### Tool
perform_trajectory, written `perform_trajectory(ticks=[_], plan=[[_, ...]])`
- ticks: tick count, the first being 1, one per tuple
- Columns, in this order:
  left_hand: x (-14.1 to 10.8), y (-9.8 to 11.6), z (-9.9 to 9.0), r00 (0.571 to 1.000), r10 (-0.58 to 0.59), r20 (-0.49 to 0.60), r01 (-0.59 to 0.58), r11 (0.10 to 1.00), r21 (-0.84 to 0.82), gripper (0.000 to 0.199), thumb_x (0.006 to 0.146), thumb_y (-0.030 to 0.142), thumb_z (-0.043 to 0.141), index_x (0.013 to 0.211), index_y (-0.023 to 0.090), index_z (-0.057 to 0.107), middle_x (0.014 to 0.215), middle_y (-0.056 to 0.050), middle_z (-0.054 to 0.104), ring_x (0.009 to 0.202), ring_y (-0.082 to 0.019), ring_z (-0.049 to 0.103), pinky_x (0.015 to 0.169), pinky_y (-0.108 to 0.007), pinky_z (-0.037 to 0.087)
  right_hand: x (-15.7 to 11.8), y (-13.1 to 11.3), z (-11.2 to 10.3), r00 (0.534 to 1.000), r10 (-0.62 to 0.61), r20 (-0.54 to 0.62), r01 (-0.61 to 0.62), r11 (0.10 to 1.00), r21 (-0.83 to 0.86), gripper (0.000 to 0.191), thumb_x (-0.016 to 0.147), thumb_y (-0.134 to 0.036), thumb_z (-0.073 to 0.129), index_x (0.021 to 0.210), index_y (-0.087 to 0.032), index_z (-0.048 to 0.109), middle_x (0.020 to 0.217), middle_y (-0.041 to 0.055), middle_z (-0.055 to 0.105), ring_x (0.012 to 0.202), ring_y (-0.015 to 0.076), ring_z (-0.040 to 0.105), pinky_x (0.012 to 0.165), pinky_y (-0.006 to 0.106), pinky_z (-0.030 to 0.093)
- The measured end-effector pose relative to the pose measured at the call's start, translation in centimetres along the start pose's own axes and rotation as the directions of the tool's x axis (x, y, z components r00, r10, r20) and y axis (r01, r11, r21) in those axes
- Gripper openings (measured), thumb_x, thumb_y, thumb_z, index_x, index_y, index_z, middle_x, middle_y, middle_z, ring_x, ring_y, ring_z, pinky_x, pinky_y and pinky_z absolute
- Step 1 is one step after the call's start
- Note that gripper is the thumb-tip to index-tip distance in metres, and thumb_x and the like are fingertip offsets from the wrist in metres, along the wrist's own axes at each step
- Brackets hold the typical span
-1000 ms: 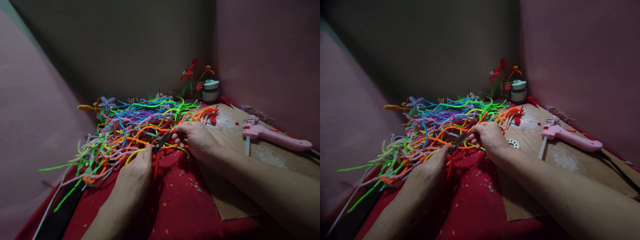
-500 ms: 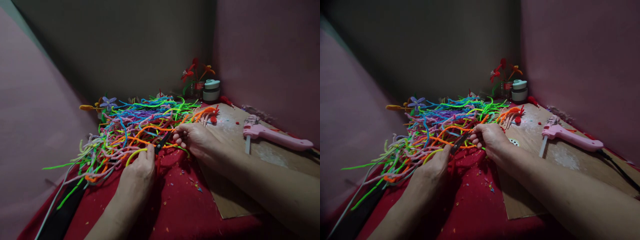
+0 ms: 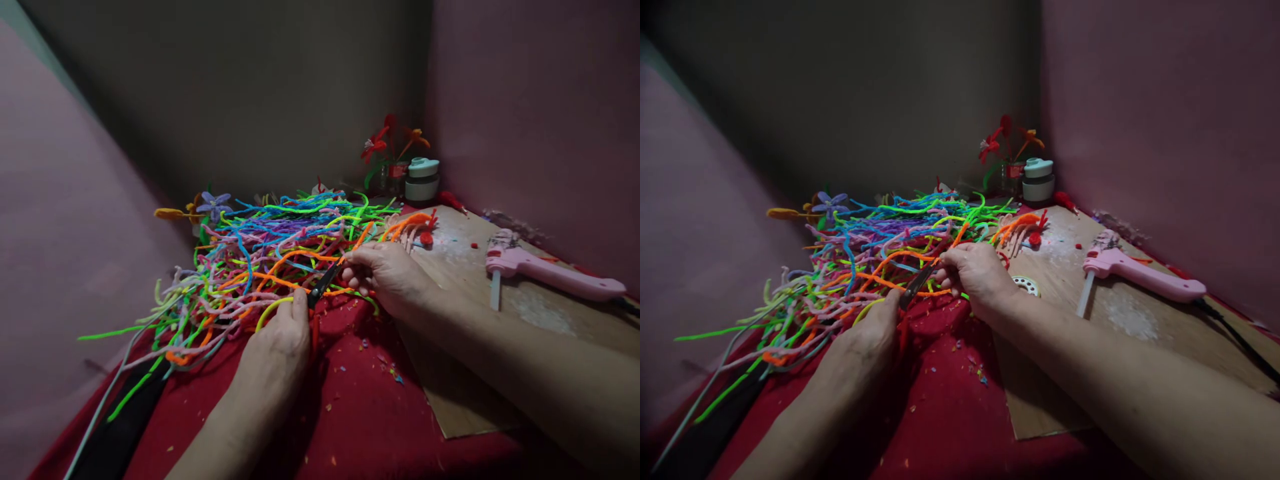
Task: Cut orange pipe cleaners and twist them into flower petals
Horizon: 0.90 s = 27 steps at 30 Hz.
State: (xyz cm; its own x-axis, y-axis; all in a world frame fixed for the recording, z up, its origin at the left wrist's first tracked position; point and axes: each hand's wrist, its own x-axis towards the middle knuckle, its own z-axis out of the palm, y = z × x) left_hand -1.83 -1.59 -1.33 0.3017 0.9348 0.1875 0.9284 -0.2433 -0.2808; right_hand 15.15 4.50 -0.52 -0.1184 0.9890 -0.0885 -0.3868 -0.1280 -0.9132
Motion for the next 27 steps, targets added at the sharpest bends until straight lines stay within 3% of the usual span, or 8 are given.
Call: perform_trajectory(ticks=[8,18,27], plan=[[-0.1,0.6,-0.5,1.0,-0.021,0.005,0.021,0.995,0.099,0.048,0.081,-0.001,0.028,0.127,0.001,0.039,0.091,-0.016,0.062,0.079,-0.02,0.066,0.064,-0.029,0.055,0.0,0.0,-0.1,0.992,0.118,0.033,-0.121,0.985,0.124,0.02,0.07,-0.01,0.047,0.051,-0.013,0.054,0.048,0.0034,0.054,0.04,0.0064,0.046,0.033,0.016,0.03],[0.1,1.2,-0.8,0.993,-0.073,0.094,0.067,0.996,0.063,0.046,0.082,-0.002,0.027,0.127,0.004,0.04,0.094,-0.014,0.062,0.084,-0.019,0.066,0.068,-0.027,0.054,0.1,0.5,0.2,1.0,-0.006,-0.008,0.006,0.999,0.04,0.015,0.068,-0.012,0.052,0.053,-0.014,0.053,0.05,0.0025,0.058,0.04,0.0069,0.049,0.033,0.017,0.032],[-0.2,0.7,-0.3,1.0,-0.007,-0.011,0.008,0.996,0.093,0.043,0.08,0.0,0.03,0.121,0.002,0.044,0.087,-0.014,0.062,0.073,-0.017,0.066,0.062,-0.025,0.054,-0.1,0.7,0.1,0.997,-0.08,0.024,0.081,0.996,-0.04,0.016,0.069,-0.014,0.053,0.053,-0.016,0.052,0.051,0.0011,0.058,0.041,0.0069,0.049,0.036,0.019,0.032]])
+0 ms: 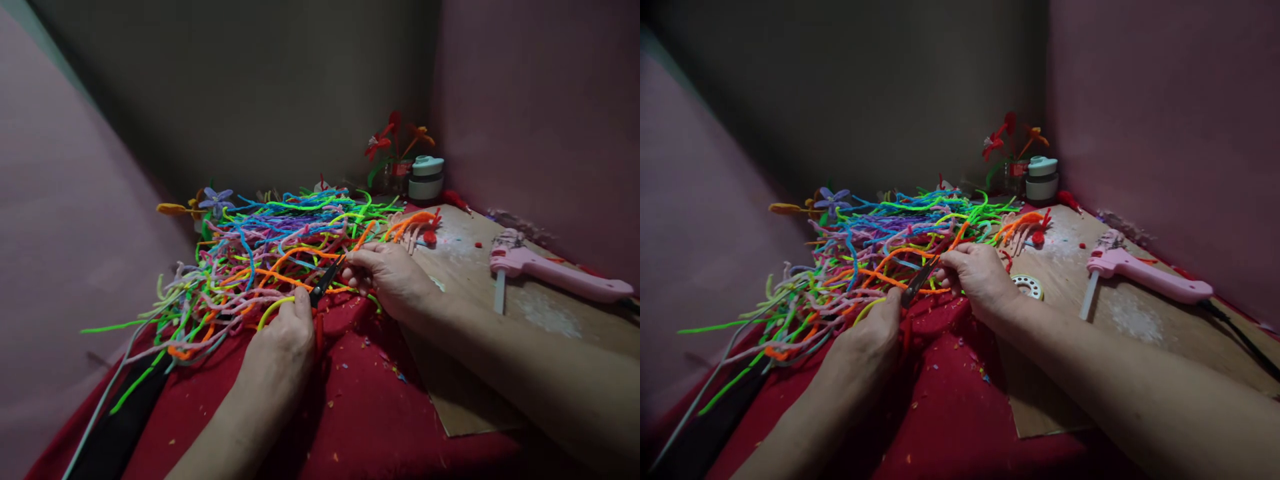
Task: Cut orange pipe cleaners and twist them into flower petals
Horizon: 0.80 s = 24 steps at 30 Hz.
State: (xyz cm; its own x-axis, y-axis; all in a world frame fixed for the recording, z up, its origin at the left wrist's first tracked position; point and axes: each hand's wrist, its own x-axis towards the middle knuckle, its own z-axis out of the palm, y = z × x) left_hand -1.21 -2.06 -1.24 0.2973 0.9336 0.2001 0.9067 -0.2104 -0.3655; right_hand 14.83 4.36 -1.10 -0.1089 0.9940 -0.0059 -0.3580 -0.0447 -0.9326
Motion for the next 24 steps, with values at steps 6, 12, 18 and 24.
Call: perform_trajectory(ticks=[6,12,18,24], plan=[[0.1,-0.7,0.5,0.997,-0.054,-0.054,0.044,0.983,-0.178,0.044,0.08,0.001,0.032,0.121,0.006,0.045,0.087,-0.013,0.065,0.066,-0.018,0.066,0.058,-0.027,0.052,0.0,0.2,-0.1,1.0,-0.003,-0.028,0.004,1.0,0.015,0.012,0.07,-0.018,0.056,0.058,-0.015,0.055,0.055,0.0024,0.06,0.043,0.0069,0.051,0.038,0.018,0.033],[0.6,-2.1,-1.3,0.904,-0.392,-0.172,0.1,0.585,-0.805,0.046,0.078,0.021,0.052,0.123,0.016,0.044,0.088,-0.006,0.066,0.071,-0.017,0.064,0.066,-0.028,0.052,-0.2,0.3,0.2,0.988,0.052,0.142,-0.063,0.995,0.076,0.008,0.066,-0.018,0.061,0.06,-0.014,0.057,0.055,0.0018,0.061,0.043,0.0069,0.05,0.04,0.019,0.036],[1.0,-1.7,-2.9,0.952,-0.208,0.226,0.197,-0.152,-0.969,0.051,0.061,0.027,0.074,0.107,0.014,0.055,0.071,0.0,0.064,0.057,-0.011,0.061,0.054,-0.02,0.048,-1.0,0.5,0.7,0.96,0.076,0.271,-0.117,0.984,0.137,0.01,0.066,-0.019,0.063,0.06,-0.014,0.057,0.055,0.0017,0.062,0.043,0.0084,0.052,0.041,0.02,0.037],[1.1,-0.9,-2.7,0.949,-0.226,0.22,0.171,-0.215,-0.962,0.051,0.056,0.025,0.076,0.102,0.013,0.057,0.076,-0.002,0.066,0.068,-0.015,0.064,0.062,-0.024,0.051,-1.7,0.1,0.7,0.914,-0.01,0.405,-0.019,0.997,0.069,0.007,0.067,-0.019,0.062,0.063,-0.014,0.06,0.055,-0.0008,0.058,0.045,0.008,0.048,0.042,0.02,0.036]])
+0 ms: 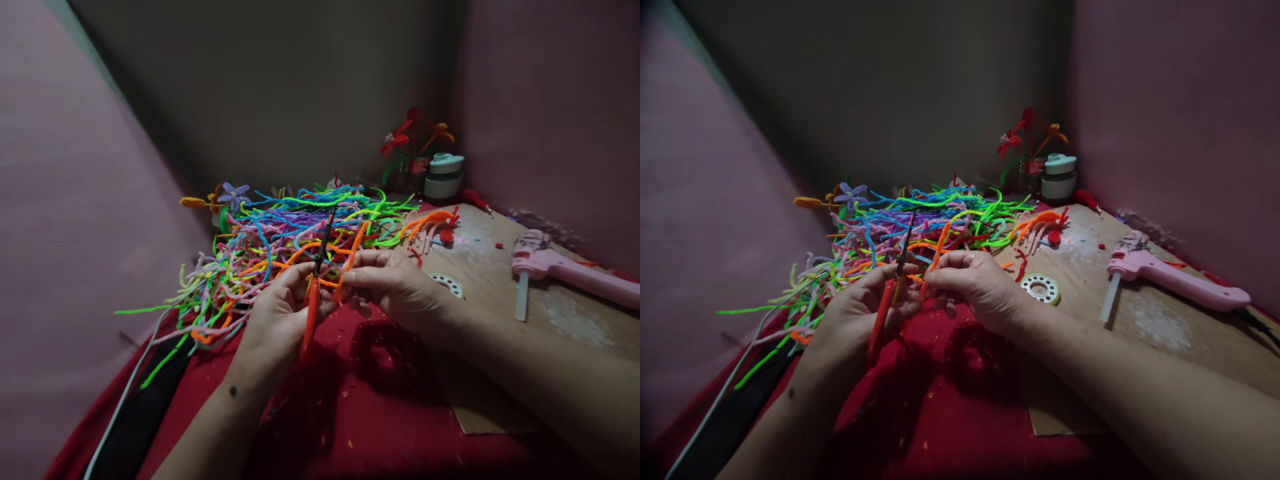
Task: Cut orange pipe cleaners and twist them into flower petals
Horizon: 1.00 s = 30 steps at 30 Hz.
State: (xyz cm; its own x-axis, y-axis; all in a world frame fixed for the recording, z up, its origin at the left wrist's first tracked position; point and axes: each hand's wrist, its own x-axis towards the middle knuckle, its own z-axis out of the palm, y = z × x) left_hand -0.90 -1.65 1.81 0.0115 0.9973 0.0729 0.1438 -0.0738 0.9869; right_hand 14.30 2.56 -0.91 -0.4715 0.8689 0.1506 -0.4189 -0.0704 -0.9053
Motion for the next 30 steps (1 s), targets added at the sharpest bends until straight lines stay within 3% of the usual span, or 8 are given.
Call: perform_trajectory(ticks=[3,7,15,17,20,23,26,30], plan=[[-0.1,-0.1,0.0,0.998,0.049,0.035,-0.051,0.998,0.04,0.048,0.06,0.024,0.073,0.104,0.014,0.057,0.08,-0.004,0.067,0.07,-0.015,0.064,0.065,-0.025,0.052,-0.1,0.1,0.1,1.0,-0.011,0.0,0.011,0.999,-0.033,0.004,0.066,-0.016,0.06,0.063,-0.014,0.061,0.055,-0.0009,0.058,0.045,0.0078,0.047,0.042,0.02,0.036],[-0.2,-0.4,-0.7,0.994,0.095,0.054,-0.104,0.977,0.186,0.046,0.067,0.016,0.063,0.112,0.014,0.054,0.086,-0.006,0.068,0.076,-0.016,0.064,0.069,-0.027,0.051,0.1,0.4,0.2,0.996,0.081,-0.048,-0.078,0.994,0.071,0.006,0.066,-0.017,0.058,0.06,-0.014,0.06,0.054,0.0002,0.06,0.041,0.0074,0.047,0.038,0.019,0.035],[-0.2,-0.8,-1.4,0.965,0.262,0.029,-0.245,0.85,0.466,0.046,0.069,0.013,0.054,0.115,0.016,0.053,0.09,-0.005,0.068,0.079,-0.016,0.063,0.071,-0.027,0.049,0.3,0.5,-0.1,0.989,0.142,-0.05,-0.131,0.975,0.182,0.005,0.067,-0.016,0.061,0.064,-0.012,0.061,0.059,0.0031,0.064,0.046,0.0087,0.055,0.038,0.018,0.038],[-0.3,-0.8,-1.4,0.938,0.347,-0.016,-0.272,0.762,0.588,0.044,0.071,0.013,0.052,0.115,0.018,0.053,0.089,-0.003,0.068,0.074,-0.015,0.063,0.07,-0.026,0.048,0.4,0.6,-0.2,0.992,0.112,-0.053,-0.101,0.978,0.18,0.007,0.069,-0.016,0.062,0.064,-0.011,0.062,0.061,0.0042,0.065,0.048,0.0092,0.056,0.04,0.018,0.04],[-0.4,-0.8,-1.8,0.857,0.509,-0.087,-0.237,0.538,0.809,0.04,0.072,0.014,0.052,0.112,0.021,0.053,0.08,0.0,0.067,0.066,-0.012,0.061,0.064,-0.022,0.046,0.6,0.4,-0.4,0.99,0.044,-0.135,-0.018,0.983,0.183,0.009,0.069,-0.018,0.064,0.066,-0.01,0.064,0.064,0.0055,0.065,0.052,0.0106,0.059,0.042,0.018,0.043],[-0.5,-1.1,-2.2,0.799,0.601,0.008,-0.237,0.304,0.923,0.034,0.075,0.017,0.052,0.108,0.021,0.052,0.072,0.002,0.064,0.057,-0.011,0.059,0.057,-0.02,0.044,0.8,-0.1,-0.5,0.971,0.018,-0.24,0.026,0.984,0.178,0.011,0.07,-0.019,0.064,0.065,-0.01,0.064,0.063,0.0066,0.066,0.053,0.011,0.06,0.044,0.019,0.046],[-0.6,-1.5,-2.1,0.812,0.561,0.158,-0.271,0.123,0.955,0.032,0.078,0.017,0.047,0.11,0.019,0.051,0.079,-0.001,0.066,0.062,-0.013,0.062,0.056,-0.02,0.043,0.8,-0.7,-0.4,0.943,-0.008,-0.332,0.068,0.984,0.168,0.009,0.069,-0.017,0.063,0.063,-0.009,0.063,0.061,0.0069,0.066,0.051,0.0114,0.06,0.043,0.019,0.047],[-0.6,-2.1,-1.7,0.889,0.414,0.194,-0.192,-0.047,0.98,0.032,0.083,0.016,0.041,0.113,0.017,0.049,0.093,-0.006,0.066,0.07,-0.017,0.064,0.051,-0.023,0.041,0.9,-1.1,-0.2,0.93,-0.042,-0.365,0.104,0.983,0.153,0.009,0.07,-0.015,0.063,0.063,-0.009,0.062,0.058,0.0061,0.064,0.049,0.0116,0.06,0.043,0.019,0.048]])
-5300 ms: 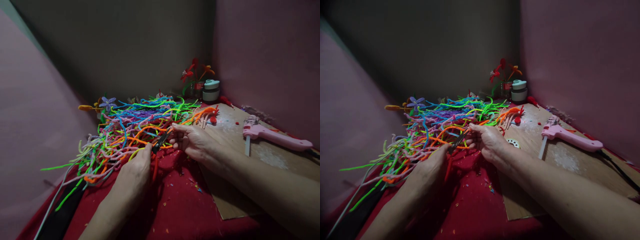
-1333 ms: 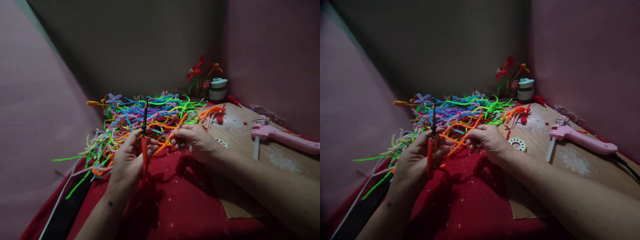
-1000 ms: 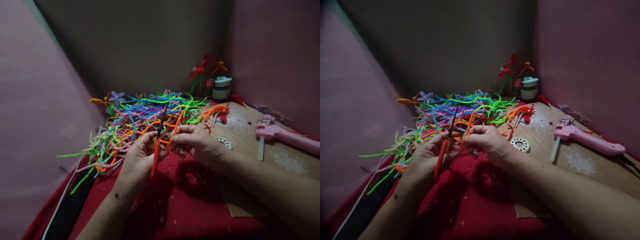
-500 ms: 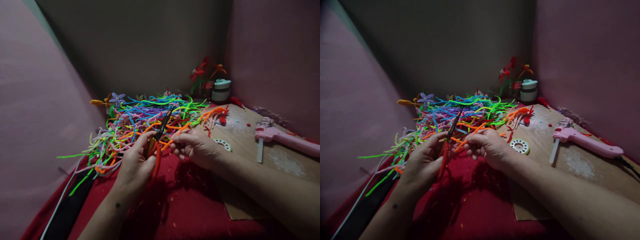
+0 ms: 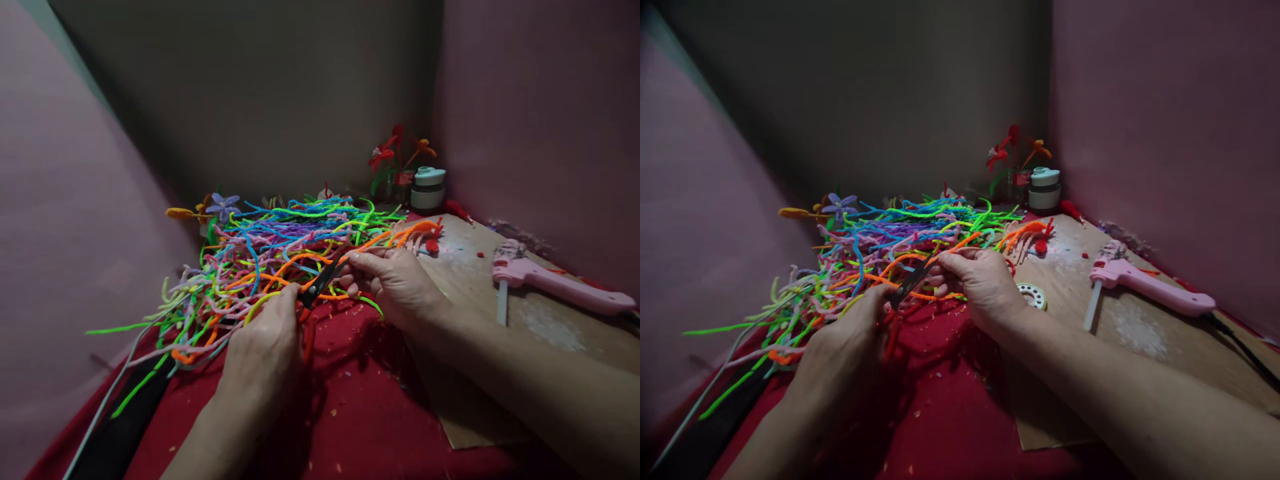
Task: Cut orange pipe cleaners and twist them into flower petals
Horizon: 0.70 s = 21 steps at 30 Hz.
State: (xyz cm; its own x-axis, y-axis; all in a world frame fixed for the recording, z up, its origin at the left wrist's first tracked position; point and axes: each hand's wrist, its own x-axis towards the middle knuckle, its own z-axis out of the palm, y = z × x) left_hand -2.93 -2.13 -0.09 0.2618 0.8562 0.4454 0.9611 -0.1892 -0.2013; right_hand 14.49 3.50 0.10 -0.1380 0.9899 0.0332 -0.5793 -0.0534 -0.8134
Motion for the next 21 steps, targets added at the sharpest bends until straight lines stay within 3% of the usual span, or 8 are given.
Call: perform_trajectory(ticks=[9,21], plan=[[-0.01,-0.12,-0.14,0.999,0.022,0.044,-0.027,0.991,0.133,0.034,0.083,0.011,0.039,0.116,0.013,0.046,0.087,-0.006,0.064,0.071,-0.021,0.064,0.051,-0.028,0.042,-0.02,-0.13,-0.05,1.0,-0.003,0.006,0.003,1.0,-0.021,0.011,0.071,-0.015,0.062,0.061,-0.009,0.063,0.058,0.0067,0.064,0.048,0.011,0.06,0.045,0.02,0.05],[-0.17,-0.36,0.38,0.998,0.038,0.057,-0.045,0.991,0.13,0.033,0.084,0.013,0.04,0.117,0.015,0.046,0.089,-0.005,0.064,0.07,-0.019,0.065,0.046,-0.026,0.037,0.01,-0.04,-0.12,1.0,0.002,0.022,-0.001,0.999,-0.052,0.011,0.071,-0.014,0.061,0.062,-0.009,0.062,0.058,0.0067,0.064,0.049,0.0108,0.059,0.048,0.021,0.05]])
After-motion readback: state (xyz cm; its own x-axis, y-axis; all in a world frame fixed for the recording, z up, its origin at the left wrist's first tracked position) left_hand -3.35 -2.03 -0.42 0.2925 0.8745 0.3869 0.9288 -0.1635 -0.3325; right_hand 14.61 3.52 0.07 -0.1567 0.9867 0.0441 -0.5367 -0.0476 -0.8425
